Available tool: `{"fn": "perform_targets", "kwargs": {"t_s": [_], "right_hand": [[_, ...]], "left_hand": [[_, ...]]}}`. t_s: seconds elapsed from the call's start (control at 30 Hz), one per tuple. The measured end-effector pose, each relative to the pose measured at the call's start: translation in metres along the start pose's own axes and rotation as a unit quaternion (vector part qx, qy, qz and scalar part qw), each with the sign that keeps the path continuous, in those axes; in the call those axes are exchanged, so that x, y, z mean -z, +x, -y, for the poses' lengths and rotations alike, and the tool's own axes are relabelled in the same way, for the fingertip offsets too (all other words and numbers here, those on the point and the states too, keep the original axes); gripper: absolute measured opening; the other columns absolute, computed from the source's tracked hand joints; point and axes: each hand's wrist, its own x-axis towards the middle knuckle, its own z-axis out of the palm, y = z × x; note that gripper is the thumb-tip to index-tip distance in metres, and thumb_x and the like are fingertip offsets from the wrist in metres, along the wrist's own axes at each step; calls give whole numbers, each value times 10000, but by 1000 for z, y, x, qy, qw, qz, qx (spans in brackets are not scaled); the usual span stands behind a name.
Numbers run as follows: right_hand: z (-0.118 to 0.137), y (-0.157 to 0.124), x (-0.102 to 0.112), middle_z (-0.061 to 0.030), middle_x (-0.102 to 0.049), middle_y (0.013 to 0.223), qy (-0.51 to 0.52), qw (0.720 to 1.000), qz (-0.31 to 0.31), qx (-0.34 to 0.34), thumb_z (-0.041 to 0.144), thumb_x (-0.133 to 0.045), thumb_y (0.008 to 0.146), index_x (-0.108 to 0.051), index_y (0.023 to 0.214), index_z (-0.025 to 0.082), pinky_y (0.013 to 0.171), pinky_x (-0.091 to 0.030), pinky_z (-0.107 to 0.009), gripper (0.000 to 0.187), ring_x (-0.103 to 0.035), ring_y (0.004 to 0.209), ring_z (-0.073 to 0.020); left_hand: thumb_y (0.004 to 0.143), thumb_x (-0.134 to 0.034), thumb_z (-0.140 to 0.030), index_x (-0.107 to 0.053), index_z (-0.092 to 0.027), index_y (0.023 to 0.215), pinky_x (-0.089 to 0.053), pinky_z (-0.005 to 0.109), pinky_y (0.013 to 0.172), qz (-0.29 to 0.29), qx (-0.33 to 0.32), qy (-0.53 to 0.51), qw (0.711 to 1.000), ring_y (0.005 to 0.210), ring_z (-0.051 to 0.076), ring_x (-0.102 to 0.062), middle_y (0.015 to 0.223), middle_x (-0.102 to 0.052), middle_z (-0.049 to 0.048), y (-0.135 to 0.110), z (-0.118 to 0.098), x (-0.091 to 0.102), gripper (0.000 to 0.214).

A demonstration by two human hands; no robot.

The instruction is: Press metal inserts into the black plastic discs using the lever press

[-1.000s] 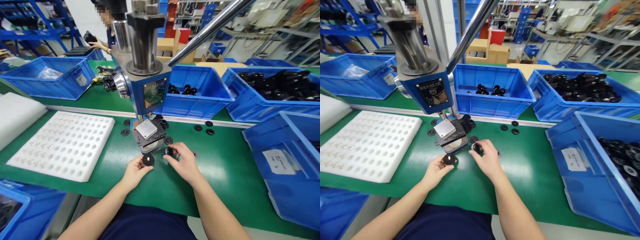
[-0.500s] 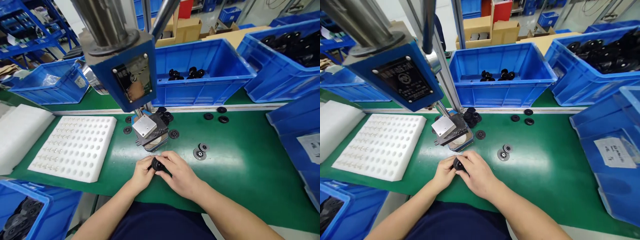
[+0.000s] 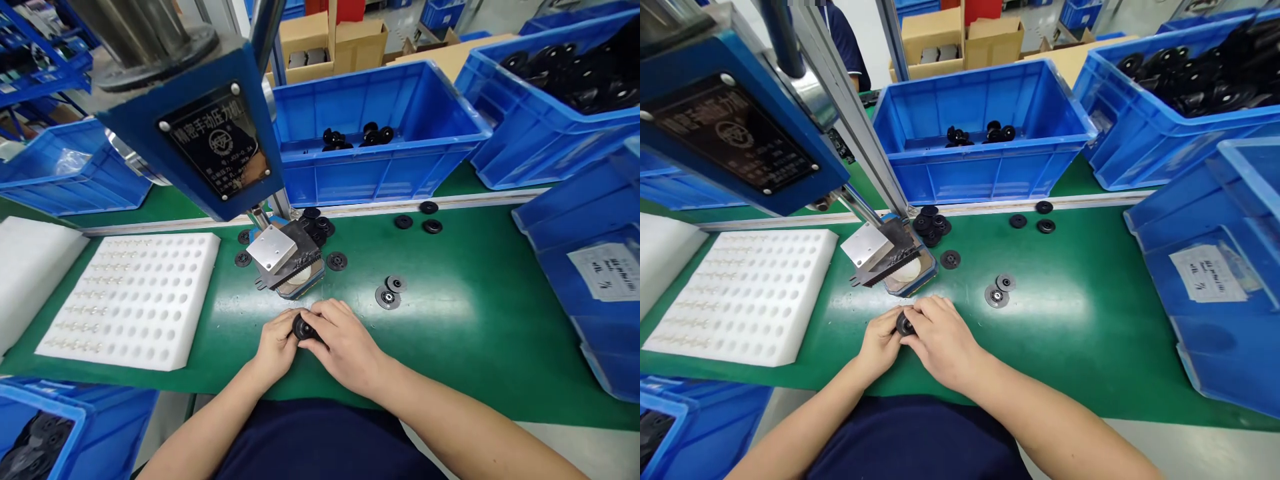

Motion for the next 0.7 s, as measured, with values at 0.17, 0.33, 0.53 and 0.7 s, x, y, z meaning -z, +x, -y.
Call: {"fn": "perform_targets", "kwargs": {"t_s": [0.17,0.33,0.53,0.7], "right_hand": [[2,-1,-6,-96,-642,1012,19,999,-37,4,201,-671,885,-606,1183,149,805,-532,-418,309,-584,913,-224],[0,-2,-10,-98,-644,1024,39,998,-45,-1,197,-663,889,-609,1190,151,819,-542,-417,309,-592,935,-226],[0,1,-12,-103,-647,1045,42,998,-54,-9,233,-665,896,-612,1193,139,842,-542,-427,316,-588,937,-224],[-1,3,-16,-102,-649,1044,51,996,-69,-21,260,-674,893,-624,1191,144,857,-549,-433,324,-596,957,-227]], "left_hand": [[900,-548,-57,-736,-215,1076,-608,342,817,-10,-23,5,1000,883,203,-739,1000,-779,72,1,-4,0,302],[904,-524,-57,-735,-201,1030,-605,340,807,-4,-10,5,1000,861,201,-738,966,-778,74,1,-5,0,284],[898,-517,-81,-712,-179,945,-597,327,776,-6,2,26,1000,835,201,-729,898,-762,70,1,-3,2,223],[895,-525,-144,-690,-171,983,-577,318,743,1,17,36,999,830,206,-712,900,-748,73,1,-1,4,189]]}}
